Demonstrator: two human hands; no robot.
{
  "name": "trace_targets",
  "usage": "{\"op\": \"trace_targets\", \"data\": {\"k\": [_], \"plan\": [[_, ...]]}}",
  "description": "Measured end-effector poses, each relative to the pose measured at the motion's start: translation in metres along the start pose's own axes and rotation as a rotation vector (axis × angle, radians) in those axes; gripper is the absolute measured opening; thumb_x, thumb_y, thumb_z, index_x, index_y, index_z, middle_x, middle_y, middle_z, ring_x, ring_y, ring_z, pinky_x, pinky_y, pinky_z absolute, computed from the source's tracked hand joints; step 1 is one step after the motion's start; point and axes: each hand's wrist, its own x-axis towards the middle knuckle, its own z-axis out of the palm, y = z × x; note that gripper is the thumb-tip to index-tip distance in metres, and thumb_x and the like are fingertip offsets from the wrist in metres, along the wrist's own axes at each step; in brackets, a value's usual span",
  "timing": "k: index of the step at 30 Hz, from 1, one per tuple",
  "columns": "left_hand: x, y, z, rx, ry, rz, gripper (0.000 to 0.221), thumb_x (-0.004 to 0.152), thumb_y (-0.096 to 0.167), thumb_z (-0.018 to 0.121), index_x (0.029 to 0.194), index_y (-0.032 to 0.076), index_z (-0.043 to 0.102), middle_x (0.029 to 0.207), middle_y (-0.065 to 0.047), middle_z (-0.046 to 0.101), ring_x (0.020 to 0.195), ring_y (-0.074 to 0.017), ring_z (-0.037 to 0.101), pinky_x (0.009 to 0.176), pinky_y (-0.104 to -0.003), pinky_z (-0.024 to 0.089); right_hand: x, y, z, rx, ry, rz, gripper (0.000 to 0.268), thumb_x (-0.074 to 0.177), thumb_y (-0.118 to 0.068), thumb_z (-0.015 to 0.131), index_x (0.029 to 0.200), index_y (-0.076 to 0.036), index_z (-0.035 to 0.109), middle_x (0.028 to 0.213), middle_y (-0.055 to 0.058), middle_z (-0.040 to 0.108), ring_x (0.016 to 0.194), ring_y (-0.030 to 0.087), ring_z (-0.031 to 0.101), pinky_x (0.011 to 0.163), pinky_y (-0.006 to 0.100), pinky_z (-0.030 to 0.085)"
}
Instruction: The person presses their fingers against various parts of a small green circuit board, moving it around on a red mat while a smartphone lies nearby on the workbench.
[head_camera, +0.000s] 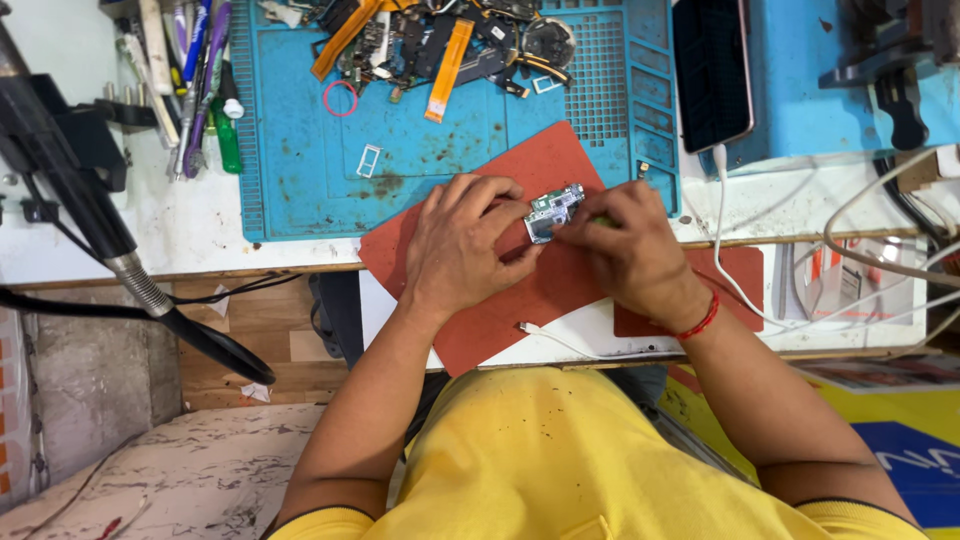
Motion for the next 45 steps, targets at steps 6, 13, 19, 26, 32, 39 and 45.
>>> {"op": "trace_targets", "data": {"k": [6,13,19,26,32,39,45], "plan": [[-0.001,0.002,0.000,-0.006,0.002,-0.010,0.037,0.072,0.029,0.088,0.103,0.013,0.075,0.116,0.001,0.064,0.112,-0.0226,0.058,0.092,-0.043,0.047,-0.006,-0.010,0.001,-0.046,0.087,0.138,0.038,0.083,0.011,0.067,0.111,-0.013,0.078,0.108,0.006,0.066,0.103,0.030,0.056,0.092,0.040,0.047],[0.000,0.001,0.002,-0.008,-0.009,-0.019,0.036,0.073,0.029,0.088,0.103,0.013,0.076,0.117,0.001,0.064,0.112,-0.0219,0.058,0.093,-0.043,0.046,-0.018,-0.014,0.002,-0.056,0.125,0.090,0.033,0.085,0.010,0.068,0.108,-0.013,0.077,0.107,0.004,0.064,0.100,0.029,0.055,0.090,0.039,0.046],[-0.001,0.001,0.002,0.012,-0.030,-0.020,0.036,0.072,0.029,0.088,0.102,0.014,0.075,0.117,0.001,0.064,0.113,-0.0215,0.058,0.093,-0.043,0.046,-0.023,-0.016,0.004,-0.106,0.154,0.125,0.035,0.082,0.011,0.067,0.106,-0.012,0.076,0.107,0.004,0.065,0.101,0.029,0.055,0.092,0.042,0.044],[0.000,0.002,0.001,0.020,-0.023,-0.011,0.038,0.073,0.030,0.088,0.105,0.014,0.075,0.117,0.001,0.064,0.112,-0.0222,0.058,0.093,-0.043,0.046,-0.016,-0.016,0.010,-0.096,0.219,0.194,0.038,0.087,0.011,0.065,0.113,-0.013,0.077,0.111,0.006,0.064,0.105,0.030,0.055,0.094,0.041,0.045],[0.001,-0.001,0.001,0.028,-0.027,-0.006,0.038,0.072,0.029,0.087,0.105,0.014,0.074,0.118,0.000,0.064,0.113,-0.0233,0.058,0.094,-0.044,0.046,0.000,-0.011,0.010,-0.082,0.156,0.140,0.040,0.085,0.009,0.064,0.113,-0.016,0.077,0.110,0.007,0.065,0.104,0.030,0.055,0.093,0.043,0.045],[0.005,0.001,0.001,0.023,-0.033,-0.022,0.039,0.070,0.030,0.087,0.104,0.014,0.075,0.118,0.001,0.064,0.112,-0.0226,0.059,0.092,-0.044,0.046,0.003,-0.012,0.001,-0.042,0.058,0.046,0.034,0.080,0.004,0.066,0.107,-0.014,0.077,0.107,0.004,0.066,0.100,0.029,0.055,0.090,0.044,0.045],[0.002,0.001,0.001,0.022,-0.033,-0.015,0.039,0.072,0.029,0.087,0.105,0.014,0.074,0.119,0.001,0.064,0.114,-0.0230,0.058,0.094,-0.044,0.046,0.000,-0.003,0.004,-0.072,0.070,0.026,0.035,0.080,0.005,0.068,0.106,-0.015,0.078,0.108,0.004,0.067,0.101,0.029,0.056,0.091,0.044,0.043]]}}
